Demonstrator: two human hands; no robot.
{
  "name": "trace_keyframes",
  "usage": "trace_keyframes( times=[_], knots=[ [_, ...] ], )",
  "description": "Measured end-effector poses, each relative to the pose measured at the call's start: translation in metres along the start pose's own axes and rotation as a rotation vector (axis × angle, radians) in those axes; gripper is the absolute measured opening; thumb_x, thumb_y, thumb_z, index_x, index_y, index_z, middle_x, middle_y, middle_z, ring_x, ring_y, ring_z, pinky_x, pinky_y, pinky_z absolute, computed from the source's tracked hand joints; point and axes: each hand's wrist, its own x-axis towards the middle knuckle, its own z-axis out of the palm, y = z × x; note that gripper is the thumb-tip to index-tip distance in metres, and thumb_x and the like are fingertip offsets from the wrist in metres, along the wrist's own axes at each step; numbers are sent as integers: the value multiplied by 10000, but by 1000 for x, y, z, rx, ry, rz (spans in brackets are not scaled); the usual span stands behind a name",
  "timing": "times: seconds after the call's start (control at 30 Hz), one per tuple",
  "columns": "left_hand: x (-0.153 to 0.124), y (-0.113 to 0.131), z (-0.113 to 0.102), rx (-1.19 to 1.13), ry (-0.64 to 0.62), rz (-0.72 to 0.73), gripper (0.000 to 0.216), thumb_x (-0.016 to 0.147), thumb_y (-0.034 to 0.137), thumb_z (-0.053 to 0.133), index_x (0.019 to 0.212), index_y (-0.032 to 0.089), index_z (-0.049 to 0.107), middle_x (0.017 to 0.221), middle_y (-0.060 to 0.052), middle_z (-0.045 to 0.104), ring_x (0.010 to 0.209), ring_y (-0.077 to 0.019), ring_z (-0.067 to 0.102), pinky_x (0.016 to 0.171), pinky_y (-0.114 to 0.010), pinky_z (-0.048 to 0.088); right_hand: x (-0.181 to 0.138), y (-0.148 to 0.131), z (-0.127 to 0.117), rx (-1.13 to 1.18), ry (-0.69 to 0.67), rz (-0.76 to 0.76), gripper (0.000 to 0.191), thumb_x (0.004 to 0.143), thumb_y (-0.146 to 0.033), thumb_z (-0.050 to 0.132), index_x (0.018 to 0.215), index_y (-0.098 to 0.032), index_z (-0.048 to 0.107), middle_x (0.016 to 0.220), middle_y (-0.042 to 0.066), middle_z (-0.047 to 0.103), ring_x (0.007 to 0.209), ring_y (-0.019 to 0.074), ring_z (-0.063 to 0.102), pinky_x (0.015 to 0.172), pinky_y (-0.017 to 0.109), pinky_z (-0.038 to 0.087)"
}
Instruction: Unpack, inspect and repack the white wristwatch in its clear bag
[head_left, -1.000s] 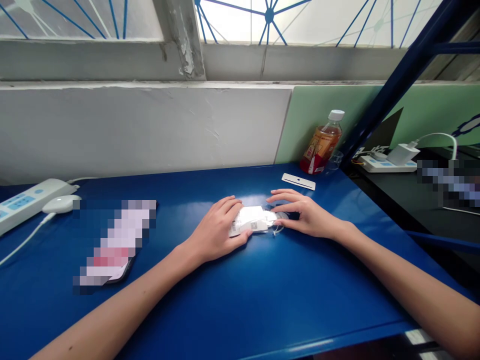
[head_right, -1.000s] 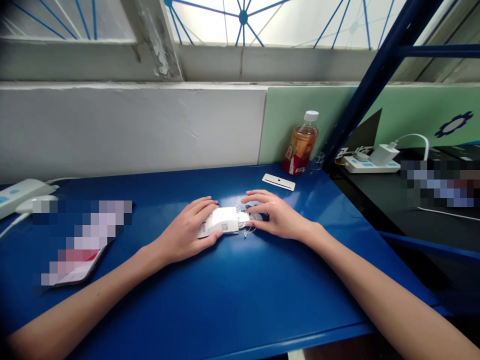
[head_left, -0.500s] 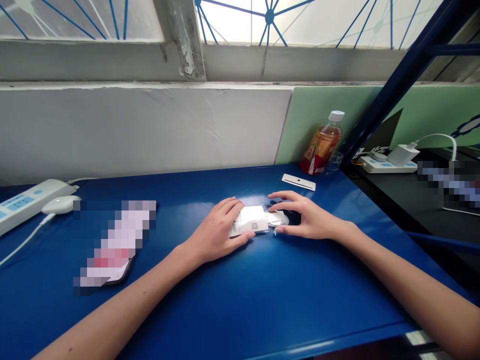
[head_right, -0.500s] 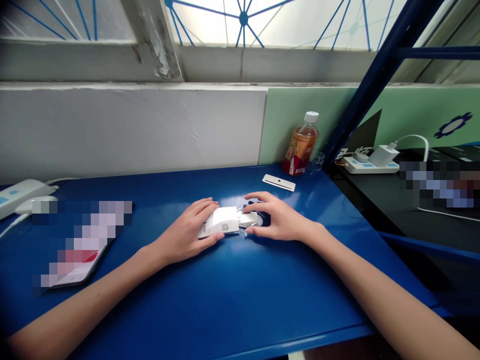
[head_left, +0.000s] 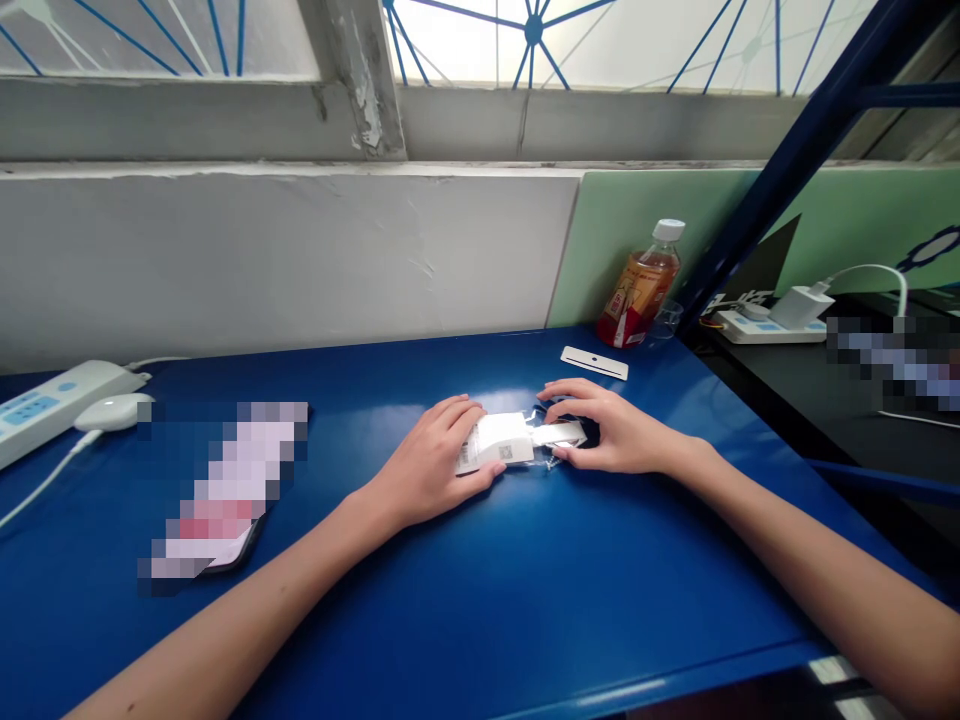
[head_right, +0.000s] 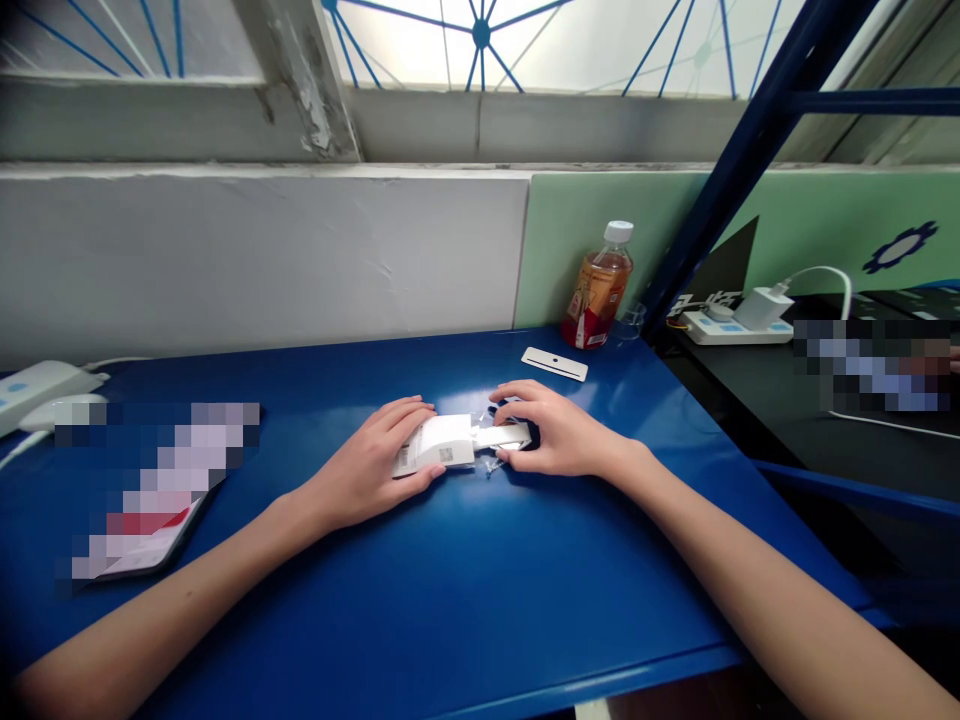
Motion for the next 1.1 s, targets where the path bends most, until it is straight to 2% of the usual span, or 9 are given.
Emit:
trace_keyframes(
  times=[0.1,0.23,0.5,0.67,0.73,0.83,0.93,1.03,1.1],
  knots=[
    [0,0,-1,-6,-9,11,478,913,494,581,1276,186,532,1328,-160,581,1312,-357,474,1065,-530,422,-1,-3,7,-9,25,-10,267,805,-230,697,1071,-221,682,1318,137,599,1211,300,586,1001,447,504],
    [-1,-2,0,-10,-13,35,504,925,537,568,1285,188,516,1329,-156,577,1315,-349,471,1070,-523,417,0,-6,17,-4,27,-43,318,887,-318,649,1191,-224,650,1345,152,585,1235,303,572,1017,469,497],
    [-1,-2,2,6,-3,-1,524,896,544,607,1258,171,539,1328,-155,580,1315,-350,469,1082,-514,407,1,-10,16,-132,24,-70,256,993,-287,473,1178,-179,614,1333,163,598,1241,293,560,1013,475,490],
    [-1,-2,2,9,9,-17,508,913,536,584,1264,173,529,1318,-148,585,1307,-345,474,1082,-513,407,1,-2,11,-181,137,6,272,1003,-286,438,1190,-191,612,1164,140,690,1065,291,650,914,465,535],
    [-1,-2,1,4,6,-18,507,912,531,586,1268,176,527,1323,-149,583,1307,-346,475,1081,-514,407,1,2,10,-174,215,42,275,1000,-287,445,1190,-201,624,1162,131,697,1059,289,660,912,453,536],
    [-1,-2,2,-6,2,-14,501,911,528,589,1265,178,532,1322,-153,583,1309,-347,473,1074,-514,413,0,3,9,-146,352,88,249,970,-309,522,1154,-207,654,1138,118,719,1047,290,678,912,438,536],
    [-1,-2,2,-9,-1,-6,510,903,529,595,1254,163,545,1317,-165,585,1308,-353,471,1064,-515,420,1,-2,7,-61,494,138,174,895,-347,650,1000,-215,696,992,86,754,918,271,711,829,403,551],
    [-1,-2,1,-6,-6,9,523,897,528,600,1247,142,553,1311,-175,587,1300,-357,475,1063,-512,416,3,-8,4,154,568,224,209,767,-385,786,816,-205,690,814,47,732,719,220,682,652,337,527],
    [-1,-1,0,-2,-11,22,525,897,525,602,1245,134,555,1301,-177,591,1293,-355,480,1067,-506,409,5,-9,2,354,581,301,265,681,-380,847,765,-195,676,725,16,684,618,178,627,567,301,483]
  ],
)
